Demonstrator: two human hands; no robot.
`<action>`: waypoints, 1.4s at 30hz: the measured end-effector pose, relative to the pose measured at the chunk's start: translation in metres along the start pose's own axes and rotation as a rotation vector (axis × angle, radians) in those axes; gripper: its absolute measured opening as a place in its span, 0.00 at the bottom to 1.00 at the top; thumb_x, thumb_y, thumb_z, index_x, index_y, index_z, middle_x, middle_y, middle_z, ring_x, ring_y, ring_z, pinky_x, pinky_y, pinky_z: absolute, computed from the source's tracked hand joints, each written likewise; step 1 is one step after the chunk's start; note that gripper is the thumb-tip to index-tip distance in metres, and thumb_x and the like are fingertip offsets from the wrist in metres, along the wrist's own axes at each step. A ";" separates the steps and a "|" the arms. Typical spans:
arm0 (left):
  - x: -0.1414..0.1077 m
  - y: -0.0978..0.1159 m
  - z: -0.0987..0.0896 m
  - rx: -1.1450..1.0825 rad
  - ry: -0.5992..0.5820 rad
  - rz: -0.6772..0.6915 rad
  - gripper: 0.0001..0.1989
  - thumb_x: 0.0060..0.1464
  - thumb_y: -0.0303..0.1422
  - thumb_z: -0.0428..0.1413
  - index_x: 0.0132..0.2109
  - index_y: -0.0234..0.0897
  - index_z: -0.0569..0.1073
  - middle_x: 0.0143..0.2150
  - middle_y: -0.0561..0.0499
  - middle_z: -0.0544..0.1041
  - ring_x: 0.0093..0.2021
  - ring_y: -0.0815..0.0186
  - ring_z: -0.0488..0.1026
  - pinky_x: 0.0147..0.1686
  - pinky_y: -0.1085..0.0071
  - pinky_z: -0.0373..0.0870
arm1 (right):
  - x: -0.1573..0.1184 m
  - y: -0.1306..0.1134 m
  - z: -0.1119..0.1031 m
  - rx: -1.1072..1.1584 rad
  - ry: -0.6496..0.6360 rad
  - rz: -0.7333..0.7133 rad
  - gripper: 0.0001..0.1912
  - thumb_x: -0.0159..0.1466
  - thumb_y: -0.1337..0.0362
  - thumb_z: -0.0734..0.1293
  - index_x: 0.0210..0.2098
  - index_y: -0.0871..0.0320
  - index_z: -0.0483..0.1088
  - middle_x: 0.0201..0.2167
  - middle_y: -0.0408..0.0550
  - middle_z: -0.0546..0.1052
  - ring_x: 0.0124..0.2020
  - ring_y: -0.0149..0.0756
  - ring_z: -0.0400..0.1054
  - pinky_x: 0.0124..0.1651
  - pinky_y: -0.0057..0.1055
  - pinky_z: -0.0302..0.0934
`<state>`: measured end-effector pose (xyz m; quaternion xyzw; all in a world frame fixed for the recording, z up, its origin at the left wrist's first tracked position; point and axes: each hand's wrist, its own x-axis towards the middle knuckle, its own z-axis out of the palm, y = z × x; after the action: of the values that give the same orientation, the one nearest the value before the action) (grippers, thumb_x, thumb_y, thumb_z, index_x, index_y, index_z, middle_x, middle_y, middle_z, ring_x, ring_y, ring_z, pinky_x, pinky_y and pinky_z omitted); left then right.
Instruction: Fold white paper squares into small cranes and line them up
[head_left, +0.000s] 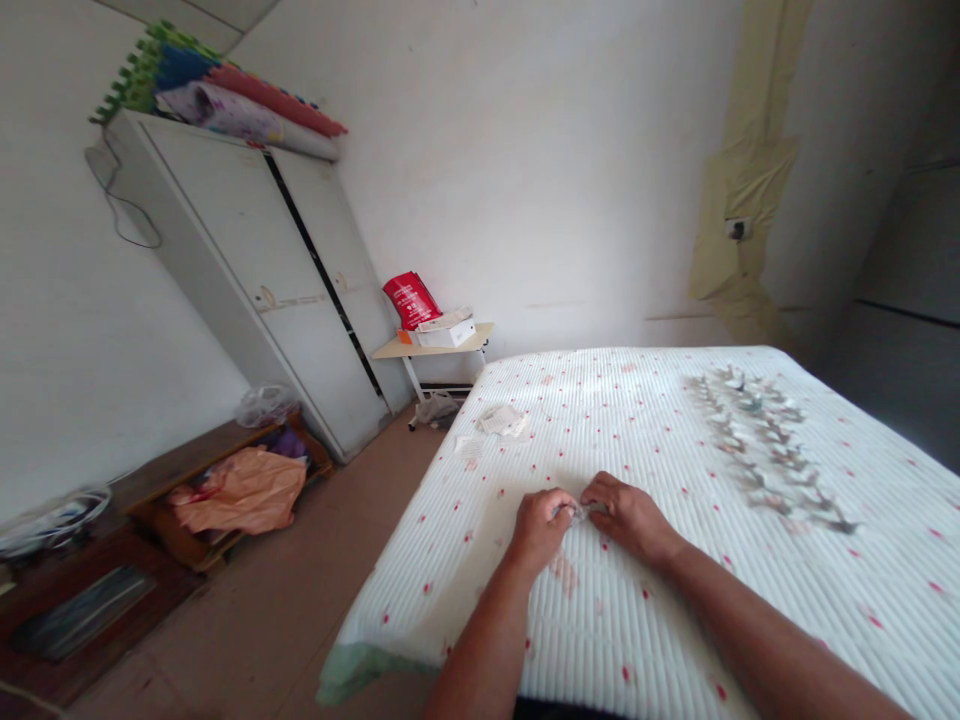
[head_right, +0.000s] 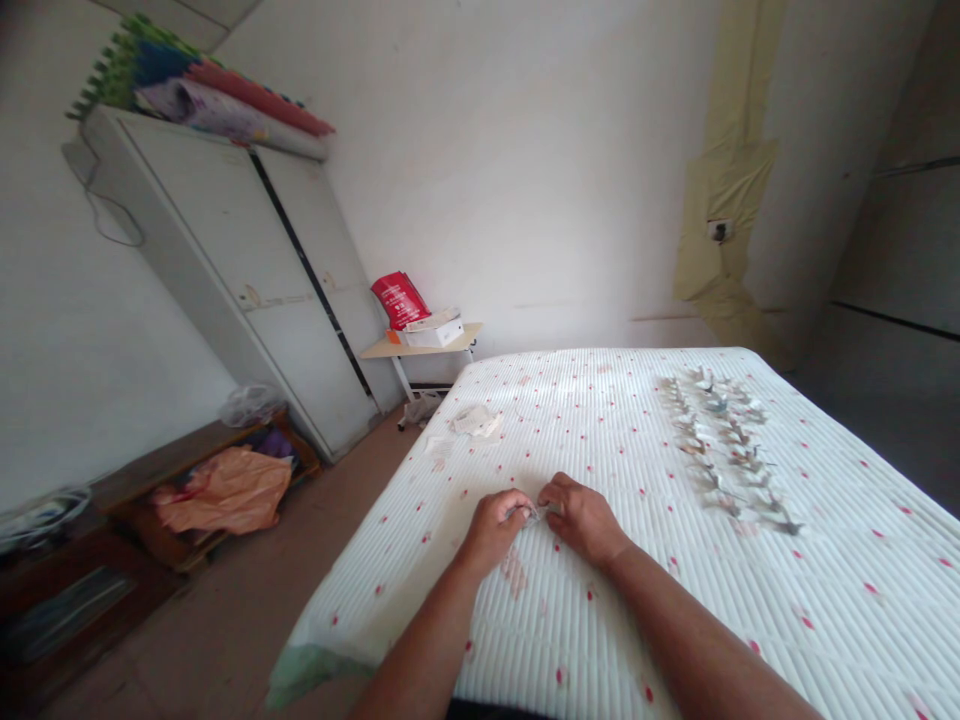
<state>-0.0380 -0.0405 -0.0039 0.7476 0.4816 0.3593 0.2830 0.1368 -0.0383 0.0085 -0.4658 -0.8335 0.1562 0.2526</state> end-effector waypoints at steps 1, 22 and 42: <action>0.000 0.000 0.000 0.033 -0.010 0.018 0.11 0.47 0.25 0.48 0.32 0.37 0.75 0.29 0.54 0.75 0.32 0.70 0.70 0.36 0.76 0.63 | 0.000 -0.001 0.000 -0.014 -0.010 -0.005 0.12 0.53 0.73 0.58 0.32 0.55 0.69 0.34 0.44 0.69 0.32 0.29 0.65 0.34 0.23 0.55; 0.000 -0.003 0.001 0.277 0.012 0.052 0.05 0.44 0.27 0.53 0.29 0.39 0.73 0.35 0.54 0.72 0.41 0.66 0.65 0.42 0.70 0.59 | 0.002 0.015 0.005 0.339 0.036 0.055 0.12 0.51 0.73 0.57 0.30 0.58 0.69 0.30 0.45 0.72 0.32 0.32 0.66 0.36 0.26 0.58; -0.001 0.000 0.004 0.192 0.080 0.117 0.05 0.44 0.25 0.54 0.29 0.38 0.73 0.30 0.53 0.74 0.36 0.67 0.67 0.40 0.71 0.61 | 0.002 -0.005 0.007 -0.079 -0.062 0.089 0.09 0.58 0.61 0.61 0.28 0.56 0.71 0.27 0.43 0.73 0.27 0.30 0.64 0.29 0.24 0.50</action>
<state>-0.0349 -0.0417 -0.0060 0.7833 0.4800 0.3570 0.1691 0.1283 -0.0393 0.0054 -0.5069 -0.8250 0.1485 0.2008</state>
